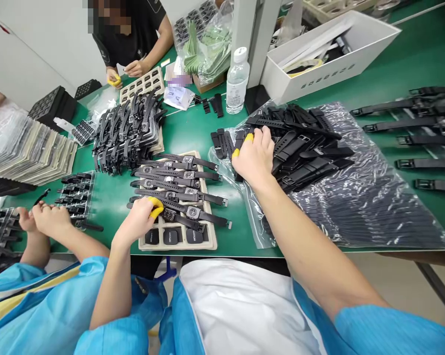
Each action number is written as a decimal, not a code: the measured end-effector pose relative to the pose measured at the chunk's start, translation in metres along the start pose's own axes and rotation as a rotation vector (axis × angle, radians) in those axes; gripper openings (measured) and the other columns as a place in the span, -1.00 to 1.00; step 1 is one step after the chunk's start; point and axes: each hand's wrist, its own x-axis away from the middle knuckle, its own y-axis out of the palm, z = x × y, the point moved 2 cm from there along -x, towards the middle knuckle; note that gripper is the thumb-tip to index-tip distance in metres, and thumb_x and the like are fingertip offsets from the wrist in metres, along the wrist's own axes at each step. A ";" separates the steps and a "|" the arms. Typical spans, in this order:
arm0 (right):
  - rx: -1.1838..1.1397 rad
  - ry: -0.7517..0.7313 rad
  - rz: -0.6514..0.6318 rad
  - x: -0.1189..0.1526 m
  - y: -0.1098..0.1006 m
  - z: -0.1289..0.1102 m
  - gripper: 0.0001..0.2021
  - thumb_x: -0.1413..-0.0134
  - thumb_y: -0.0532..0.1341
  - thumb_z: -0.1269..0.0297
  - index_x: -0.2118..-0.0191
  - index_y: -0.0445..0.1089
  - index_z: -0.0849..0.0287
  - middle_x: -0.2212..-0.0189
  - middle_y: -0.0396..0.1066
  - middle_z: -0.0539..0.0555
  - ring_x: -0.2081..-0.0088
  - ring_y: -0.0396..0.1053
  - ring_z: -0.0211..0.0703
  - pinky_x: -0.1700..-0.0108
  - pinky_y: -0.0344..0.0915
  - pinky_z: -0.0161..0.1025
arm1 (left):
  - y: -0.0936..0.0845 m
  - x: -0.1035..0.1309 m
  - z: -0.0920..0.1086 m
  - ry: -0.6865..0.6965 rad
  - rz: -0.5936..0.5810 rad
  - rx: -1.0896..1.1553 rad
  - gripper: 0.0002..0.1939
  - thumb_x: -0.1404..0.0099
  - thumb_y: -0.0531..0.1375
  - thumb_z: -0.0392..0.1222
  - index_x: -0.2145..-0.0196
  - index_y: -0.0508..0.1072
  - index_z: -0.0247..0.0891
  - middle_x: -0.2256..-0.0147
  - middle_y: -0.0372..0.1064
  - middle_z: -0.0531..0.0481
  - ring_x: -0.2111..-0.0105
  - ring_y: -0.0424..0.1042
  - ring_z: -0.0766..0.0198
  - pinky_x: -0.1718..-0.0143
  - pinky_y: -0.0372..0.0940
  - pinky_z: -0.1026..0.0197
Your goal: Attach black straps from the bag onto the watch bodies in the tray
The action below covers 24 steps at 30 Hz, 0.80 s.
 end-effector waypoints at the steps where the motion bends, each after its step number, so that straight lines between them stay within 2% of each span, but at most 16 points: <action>1: 0.005 -0.003 0.004 0.000 0.000 0.001 -0.48 -0.23 0.08 0.34 -0.23 0.25 0.56 -0.35 0.06 0.67 -0.46 -0.17 0.49 -0.36 -0.04 0.42 | 0.001 0.001 0.001 -0.002 0.042 -0.056 -0.83 -0.47 0.06 -0.29 0.14 0.45 -0.21 0.16 0.47 -0.14 0.10 0.42 0.01 -0.04 0.33 -0.06; 3: 0.007 -0.007 0.017 0.000 0.000 0.001 -0.49 -0.22 0.09 0.33 -0.23 0.24 0.52 -0.34 0.10 0.64 -0.45 -0.15 0.48 -0.35 -0.01 0.41 | 0.002 0.006 0.001 -0.038 0.124 -0.185 -0.86 -0.45 0.10 -0.26 0.14 0.47 -0.23 0.12 0.45 -0.20 0.01 0.38 -0.08 -0.15 0.28 -0.16; 5: 0.006 -0.005 0.026 0.000 0.000 0.001 -0.48 -0.22 0.09 0.33 -0.24 0.22 0.51 -0.35 0.09 0.64 -0.45 -0.16 0.46 -0.34 0.00 0.41 | 0.001 0.016 0.000 -0.104 0.163 -0.298 -0.87 -0.43 0.13 -0.26 0.16 0.48 -0.24 0.09 0.44 -0.26 -0.04 0.35 -0.16 -0.15 0.28 -0.21; 7: 0.010 0.003 0.021 0.000 0.000 0.001 -0.47 -0.22 0.08 0.34 -0.25 0.20 0.54 -0.36 0.06 0.66 -0.46 -0.17 0.46 -0.34 0.00 0.41 | 0.000 0.028 0.000 -0.163 0.133 -0.360 -0.86 -0.42 0.12 -0.28 0.18 0.49 -0.25 0.08 0.45 -0.28 -0.02 0.36 -0.17 -0.05 0.33 -0.17; 9: 0.016 0.010 0.011 0.000 0.001 0.000 -0.48 -0.23 0.07 0.34 -0.24 0.20 0.56 -0.36 0.05 0.67 -0.46 -0.17 0.45 -0.34 0.01 0.40 | -0.001 0.039 0.002 -0.196 0.053 -0.390 -0.83 -0.42 0.10 -0.31 0.19 0.51 -0.25 0.10 0.46 -0.27 0.03 0.40 -0.14 0.07 0.36 -0.11; 13: 0.004 0.015 0.031 0.000 0.000 0.000 -0.53 -0.23 0.08 0.35 -0.20 0.23 0.49 -0.32 0.13 0.65 -0.44 -0.11 0.42 -0.33 0.04 0.37 | 0.000 0.045 0.011 -0.222 -0.061 -0.443 -0.85 -0.37 0.15 -0.31 0.20 0.55 -0.29 0.12 0.47 -0.28 0.02 0.43 -0.16 0.12 0.36 -0.08; 16: -0.007 0.011 0.041 0.001 -0.002 -0.001 -0.56 -0.20 0.12 0.33 -0.15 0.26 0.44 -0.30 0.18 0.61 -0.43 -0.09 0.41 -0.34 0.05 0.33 | 0.006 0.042 0.014 -0.215 -0.047 -0.460 -0.87 -0.32 0.20 -0.33 0.21 0.55 -0.30 0.12 0.48 -0.28 0.01 0.43 -0.16 0.10 0.35 -0.06; 19: -0.014 -0.001 0.035 0.002 -0.005 -0.002 -0.58 -0.16 0.17 0.33 -0.11 0.27 0.39 -0.28 0.19 0.58 -0.42 -0.09 0.40 -0.33 0.06 0.31 | 0.009 0.041 0.007 -0.196 -0.010 -0.460 -0.87 -0.38 0.18 -0.32 0.18 0.54 -0.28 0.11 0.50 -0.24 0.03 0.44 -0.10 0.10 0.35 -0.02; 22: -0.016 -0.009 0.038 0.002 -0.007 -0.003 -0.60 -0.14 0.19 0.34 -0.09 0.26 0.36 -0.24 0.21 0.57 -0.41 -0.08 0.39 -0.32 0.07 0.29 | -0.003 0.043 0.007 -0.175 0.030 -0.469 -0.87 -0.43 0.14 -0.35 0.21 0.51 -0.26 0.16 0.50 -0.19 0.08 0.46 -0.05 0.12 0.35 0.02; 24: -0.018 -0.009 0.048 0.003 -0.009 -0.004 -0.65 -0.14 0.20 0.33 -0.03 0.28 0.34 -0.21 0.23 0.55 -0.38 -0.04 0.37 -0.32 0.07 0.26 | -0.022 0.042 0.024 -0.166 0.092 -0.470 -0.86 -0.42 0.14 -0.37 0.25 0.48 -0.25 0.22 0.49 -0.18 0.13 0.45 -0.05 0.15 0.35 0.01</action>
